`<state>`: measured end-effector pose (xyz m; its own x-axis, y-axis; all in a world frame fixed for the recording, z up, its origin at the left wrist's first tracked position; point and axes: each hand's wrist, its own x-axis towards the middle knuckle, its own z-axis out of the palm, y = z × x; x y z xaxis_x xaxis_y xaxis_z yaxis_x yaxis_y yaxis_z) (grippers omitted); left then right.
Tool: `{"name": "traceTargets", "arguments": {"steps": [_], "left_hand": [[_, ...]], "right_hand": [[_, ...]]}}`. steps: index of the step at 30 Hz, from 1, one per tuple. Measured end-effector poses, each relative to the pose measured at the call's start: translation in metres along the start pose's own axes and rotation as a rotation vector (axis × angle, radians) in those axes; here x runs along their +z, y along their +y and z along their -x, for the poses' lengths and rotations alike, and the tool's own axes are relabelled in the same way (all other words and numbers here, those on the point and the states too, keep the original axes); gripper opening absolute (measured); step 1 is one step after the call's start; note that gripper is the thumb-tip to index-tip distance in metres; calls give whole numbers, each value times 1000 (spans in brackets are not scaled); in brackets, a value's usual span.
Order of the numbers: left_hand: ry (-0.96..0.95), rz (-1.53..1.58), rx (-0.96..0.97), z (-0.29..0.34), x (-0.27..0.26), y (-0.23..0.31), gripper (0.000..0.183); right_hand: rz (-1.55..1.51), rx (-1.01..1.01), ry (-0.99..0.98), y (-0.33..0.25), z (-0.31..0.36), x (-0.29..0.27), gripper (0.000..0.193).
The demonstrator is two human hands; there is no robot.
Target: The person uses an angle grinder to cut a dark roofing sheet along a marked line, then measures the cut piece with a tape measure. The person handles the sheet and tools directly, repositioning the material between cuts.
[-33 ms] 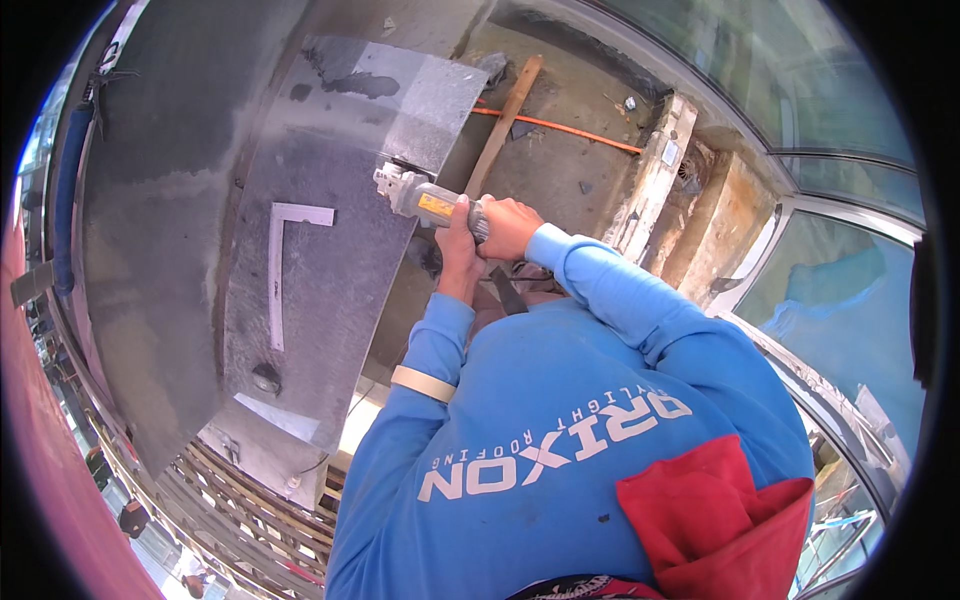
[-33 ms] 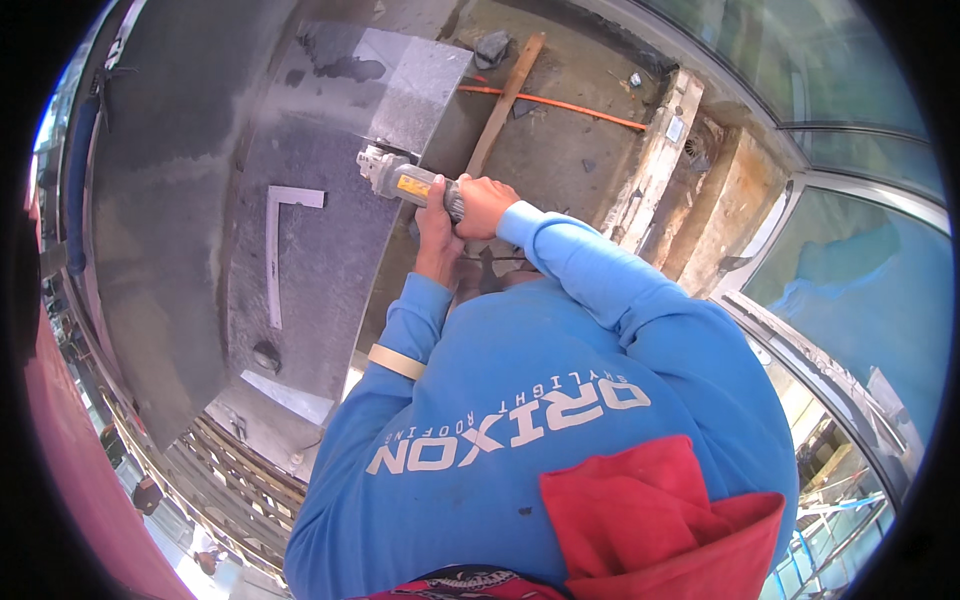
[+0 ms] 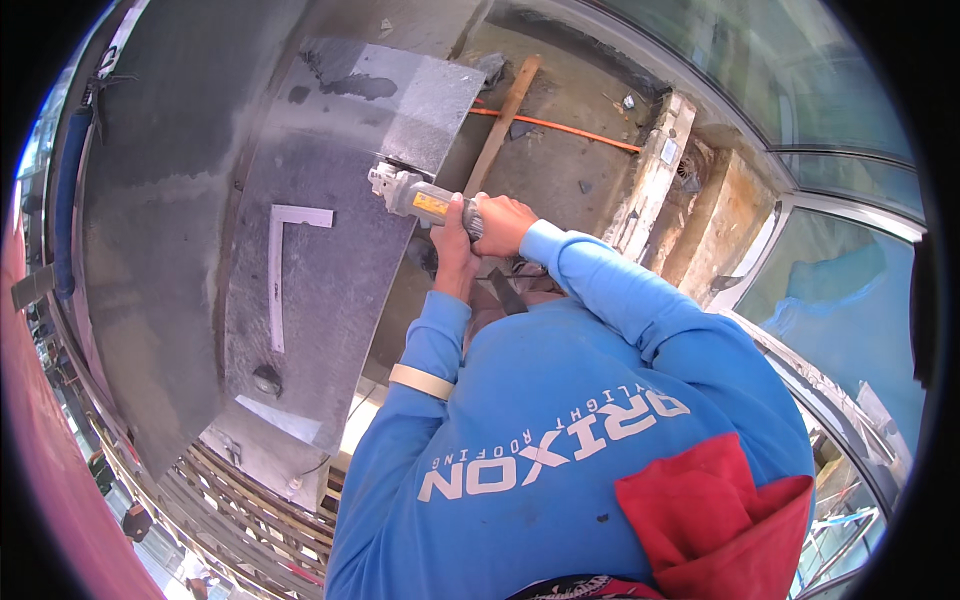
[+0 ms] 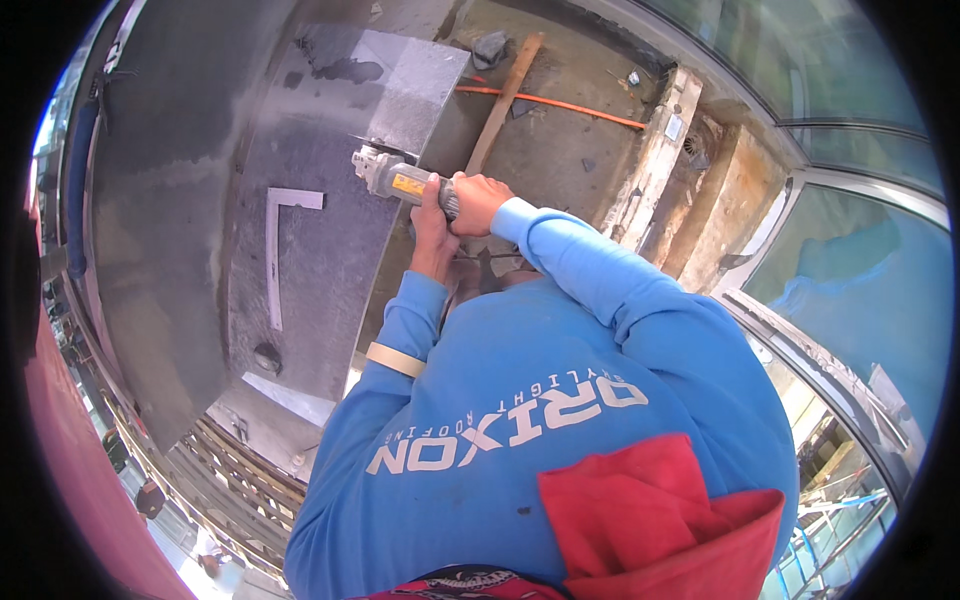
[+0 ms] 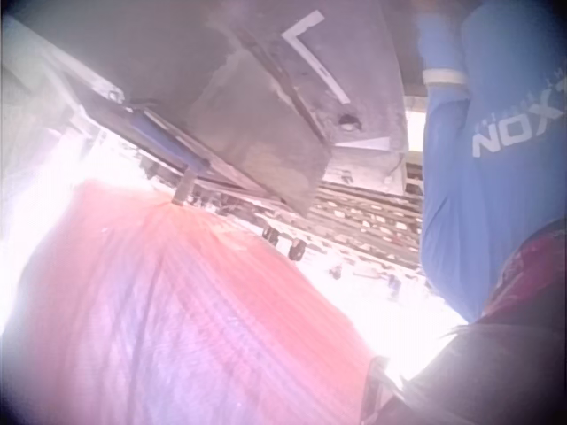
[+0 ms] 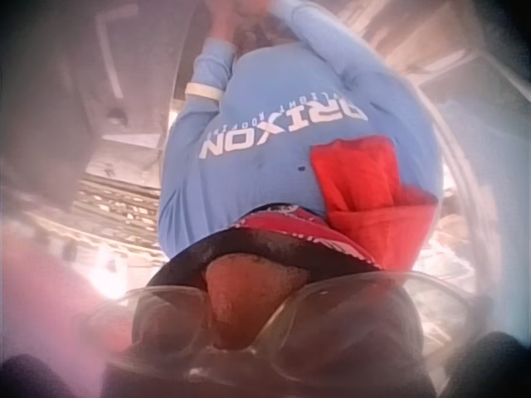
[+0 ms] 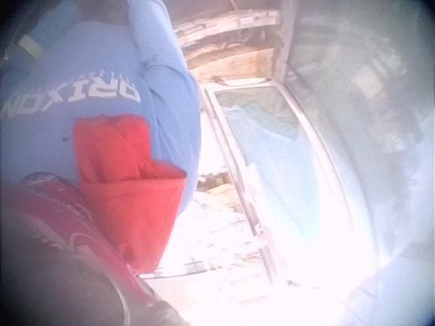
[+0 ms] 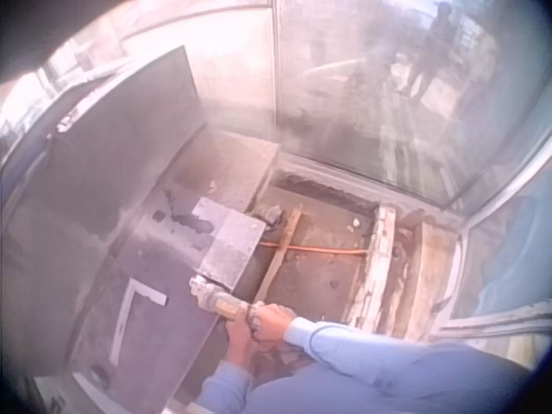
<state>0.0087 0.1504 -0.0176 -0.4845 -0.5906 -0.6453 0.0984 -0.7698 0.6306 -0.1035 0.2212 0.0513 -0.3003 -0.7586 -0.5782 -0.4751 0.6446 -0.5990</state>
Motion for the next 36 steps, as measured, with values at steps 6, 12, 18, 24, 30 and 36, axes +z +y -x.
{"name": "traceTargets", "arguments": {"steps": [6, 12, 18, 24, 30, 36], "left_hand": [[21, -16, 87, -54, -16, 33, 46], [15, -21, 27, -54, -14, 52, 45], [28, 18, 9, -11, 9, -1, 40], [-32, 14, -31, 12, 14, -31, 39], [-7, 22, 8, -3, 10, -15, 39], [-41, 20, 24, 0, 14, -6, 35]], "right_hand": [[-18, -40, 42, -17, -60, 6, 60], [-35, -26, 21, -28, -60, -1, 60], [-21, -4, 5, 8, -6, -8, 60], [4, 12, 1, 27, 24, -7, 61], [-9, -8, 21, 21, 2, 1, 60], [-36, -11, 39, 22, -3, 3, 57]]}}
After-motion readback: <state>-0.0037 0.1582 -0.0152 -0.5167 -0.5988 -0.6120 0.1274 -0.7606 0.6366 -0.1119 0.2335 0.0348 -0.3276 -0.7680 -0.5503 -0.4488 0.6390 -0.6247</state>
